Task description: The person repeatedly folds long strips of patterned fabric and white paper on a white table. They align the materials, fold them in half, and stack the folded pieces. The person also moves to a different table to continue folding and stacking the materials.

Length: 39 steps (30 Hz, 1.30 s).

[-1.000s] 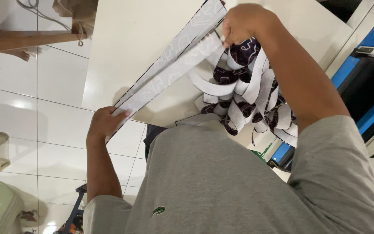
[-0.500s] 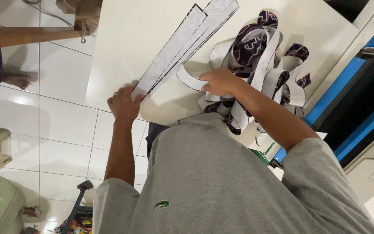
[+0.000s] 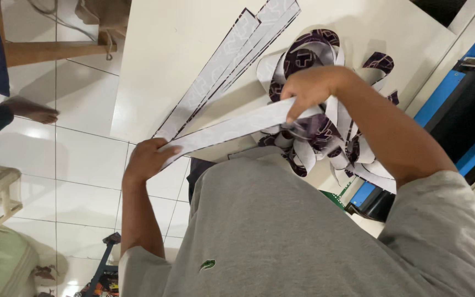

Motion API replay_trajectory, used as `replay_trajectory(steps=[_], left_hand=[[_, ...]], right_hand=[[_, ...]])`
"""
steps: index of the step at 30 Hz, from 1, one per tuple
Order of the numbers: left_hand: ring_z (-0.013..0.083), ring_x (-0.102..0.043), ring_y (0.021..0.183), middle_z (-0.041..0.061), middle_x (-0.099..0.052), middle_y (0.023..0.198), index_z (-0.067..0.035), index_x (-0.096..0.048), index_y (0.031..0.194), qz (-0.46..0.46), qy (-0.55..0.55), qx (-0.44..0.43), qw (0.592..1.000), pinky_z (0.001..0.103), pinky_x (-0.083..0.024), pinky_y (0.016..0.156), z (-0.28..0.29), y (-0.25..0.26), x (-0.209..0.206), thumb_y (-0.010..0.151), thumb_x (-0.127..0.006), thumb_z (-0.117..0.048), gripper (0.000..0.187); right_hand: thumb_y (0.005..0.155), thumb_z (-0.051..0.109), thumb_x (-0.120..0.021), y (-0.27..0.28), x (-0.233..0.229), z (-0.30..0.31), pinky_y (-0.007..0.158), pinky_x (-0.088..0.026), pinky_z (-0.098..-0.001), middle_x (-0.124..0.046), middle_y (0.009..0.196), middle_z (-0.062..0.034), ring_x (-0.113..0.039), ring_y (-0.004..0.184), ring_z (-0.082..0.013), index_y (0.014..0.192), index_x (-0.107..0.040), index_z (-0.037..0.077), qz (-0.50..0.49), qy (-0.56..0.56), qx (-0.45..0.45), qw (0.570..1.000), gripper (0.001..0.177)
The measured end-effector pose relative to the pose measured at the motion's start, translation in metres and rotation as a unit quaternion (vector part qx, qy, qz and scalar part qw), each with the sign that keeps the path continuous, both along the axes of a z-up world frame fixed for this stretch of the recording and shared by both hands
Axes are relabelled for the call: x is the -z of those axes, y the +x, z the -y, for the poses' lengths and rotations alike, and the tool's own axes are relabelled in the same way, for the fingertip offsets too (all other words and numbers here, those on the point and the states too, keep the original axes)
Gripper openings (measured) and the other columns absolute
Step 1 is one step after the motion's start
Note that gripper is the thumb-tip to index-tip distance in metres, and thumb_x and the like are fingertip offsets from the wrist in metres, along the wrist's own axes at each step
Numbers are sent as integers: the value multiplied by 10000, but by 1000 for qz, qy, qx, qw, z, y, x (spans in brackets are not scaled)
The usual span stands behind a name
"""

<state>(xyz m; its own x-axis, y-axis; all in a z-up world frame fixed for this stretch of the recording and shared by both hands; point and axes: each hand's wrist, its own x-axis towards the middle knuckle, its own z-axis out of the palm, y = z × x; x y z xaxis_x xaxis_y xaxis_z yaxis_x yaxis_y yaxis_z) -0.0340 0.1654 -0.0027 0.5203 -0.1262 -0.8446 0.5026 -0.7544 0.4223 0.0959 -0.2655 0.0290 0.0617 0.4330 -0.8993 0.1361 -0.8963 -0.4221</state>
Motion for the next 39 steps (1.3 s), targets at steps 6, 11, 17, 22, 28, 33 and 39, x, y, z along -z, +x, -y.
replay_trajectory(steps=[6, 11, 17, 22, 28, 33, 39], left_hand=[[253, -664, 769, 119, -731, 841, -84, -783, 1023, -35, 118, -103, 987, 404, -517, 737, -44, -42, 51, 822, -768, -523, 483], [289, -600, 1183, 85, -696, 1241, -142, -672, 1280, 89, 226, -8, 970, 532, -391, 1009, -37, -52, 68, 770, -809, -538, 660], [424, -431, 1308, 234, -468, 1410, -70, -461, 1425, 207, 217, 32, 954, 595, -269, 1058, 18, -21, 81, 582, -952, -538, 1082], [403, -518, 1206, 162, -548, 1305, -116, -507, 1399, 245, 206, 78, 944, 569, -357, 1010, 63, -4, 103, 624, -934, -409, 932], [360, -586, 1126, 107, -612, 1220, -127, -596, 1243, 310, 188, 42, 931, 521, -422, 954, 58, -20, 113, 644, -935, -373, 731], [331, -593, 1110, 78, -619, 1219, -138, -608, 1278, 346, 172, 39, 922, 522, -423, 943, 56, -30, 115, 666, -944, -350, 729], [330, -579, 1135, 71, -613, 1239, -145, -612, 1284, 365, 190, 42, 910, 517, -412, 955, 64, -23, 103, 665, -941, -341, 728]], right_hand=[[738, 441, -892, 70, 66, 10, 759, -501, -460, -725, 1022, -139, -664, 893, -336, 1090, -778, 111, 331, -7, 53, 942, 496], [849, 335, -872, 68, 131, -7, 954, -416, -537, -716, 1165, -113, -635, 1115, -311, 1224, -725, 127, 541, 21, 105, 834, 453], [665, 312, -828, 46, 173, -29, 1084, -275, -549, -683, 1344, -75, -543, 1291, -318, 1238, -693, 208, 637, 97, 15, 764, 597], [767, 168, -806, 45, 192, -77, 1180, -185, -575, -718, 1172, -8, -536, 1284, -255, 1183, -738, 280, 623, 45, -140, 768, 437], [838, 335, -805, 64, 168, -64, 1120, -314, -554, -734, 1079, -54, -575, 1244, -284, 1037, -756, 216, 426, 36, -103, 898, 237], [873, 353, -820, 67, 164, -45, 958, -468, -493, -709, 1087, -86, -641, 1145, -298, 1121, -734, 210, 326, 26, -4, 945, 299], [658, 204, -812, 60, 190, -68, 905, -397, -419, -720, 1093, -9, -584, 1081, -242, 1089, -769, 251, 622, 100, -154, 761, 436]])
